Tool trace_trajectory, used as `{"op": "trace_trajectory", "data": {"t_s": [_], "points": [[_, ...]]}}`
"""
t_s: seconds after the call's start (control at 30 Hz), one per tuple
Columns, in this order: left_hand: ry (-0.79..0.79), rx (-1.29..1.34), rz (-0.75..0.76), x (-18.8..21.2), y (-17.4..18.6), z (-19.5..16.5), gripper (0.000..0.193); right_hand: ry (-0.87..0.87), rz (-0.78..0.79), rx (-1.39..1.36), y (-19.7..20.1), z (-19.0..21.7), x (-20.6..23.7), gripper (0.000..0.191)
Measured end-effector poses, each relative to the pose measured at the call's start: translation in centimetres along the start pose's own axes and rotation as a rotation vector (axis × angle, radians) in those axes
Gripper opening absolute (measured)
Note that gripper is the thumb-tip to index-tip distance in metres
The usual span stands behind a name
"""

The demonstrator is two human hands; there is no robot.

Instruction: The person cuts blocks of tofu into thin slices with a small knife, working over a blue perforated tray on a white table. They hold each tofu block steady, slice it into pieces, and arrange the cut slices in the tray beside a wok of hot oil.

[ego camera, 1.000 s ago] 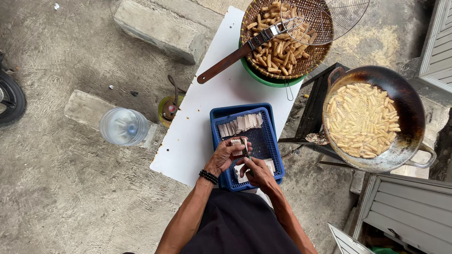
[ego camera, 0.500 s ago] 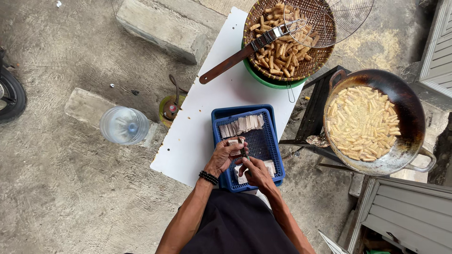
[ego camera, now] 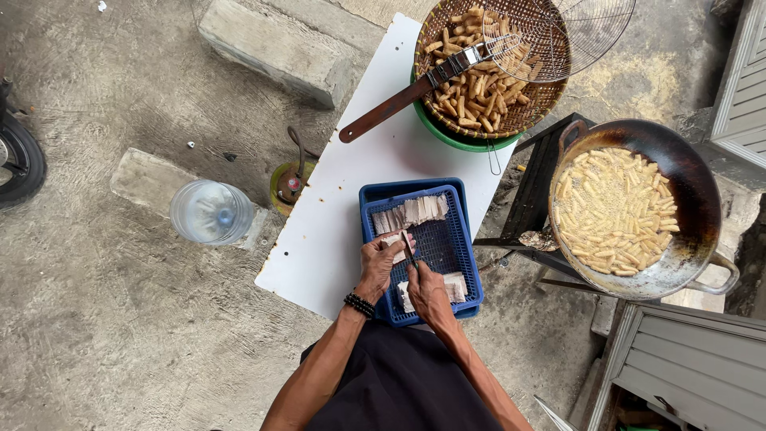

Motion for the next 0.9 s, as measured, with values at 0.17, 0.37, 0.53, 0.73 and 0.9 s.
{"op": "trace_trajectory", "data": {"t_s": [0.17, 0.37, 0.53, 0.73, 0.9], "points": [[0.039, 0.020, -0.019, 0.2, -0.1, -0.2, 0.034, -0.027, 0.068, -0.103, -0.7, -0.5, -1.0, 0.035], [0.019, -0.089, 0.039, -0.8, 0.9, -0.6, 0.040, 0.053, -0.114, -0.142, 0.6, 0.0, -1.5, 0.039], [0.036, -0.360, 0.063, -1.3, 1.4, -0.6, 0.054, -0.125, -0.086, -0.372, -0.5, -0.3, -5.1, 0.033], [-0.166, -0.382, 0.096, -2.1, 1.3, -2.8, 0.068, -0.268, 0.067, -0.552, -2.6, -0.7, -8.8, 0.030], [-0.061, -0.532, -0.281, -2.1, 3.4, -4.0, 0.032, 0.121, -0.150, -0.131, -2.6, 1.8, -10.4, 0.034]]}}
Point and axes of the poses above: each hand's wrist, its own x-axis away from the middle knuckle, its own y-axis out of the back of the hand, z = x × y, the point moved 5 cm from there along -x, towards the middle knuckle, and after that the axes turned 5 degrees about -z, right-handed, at the moved point
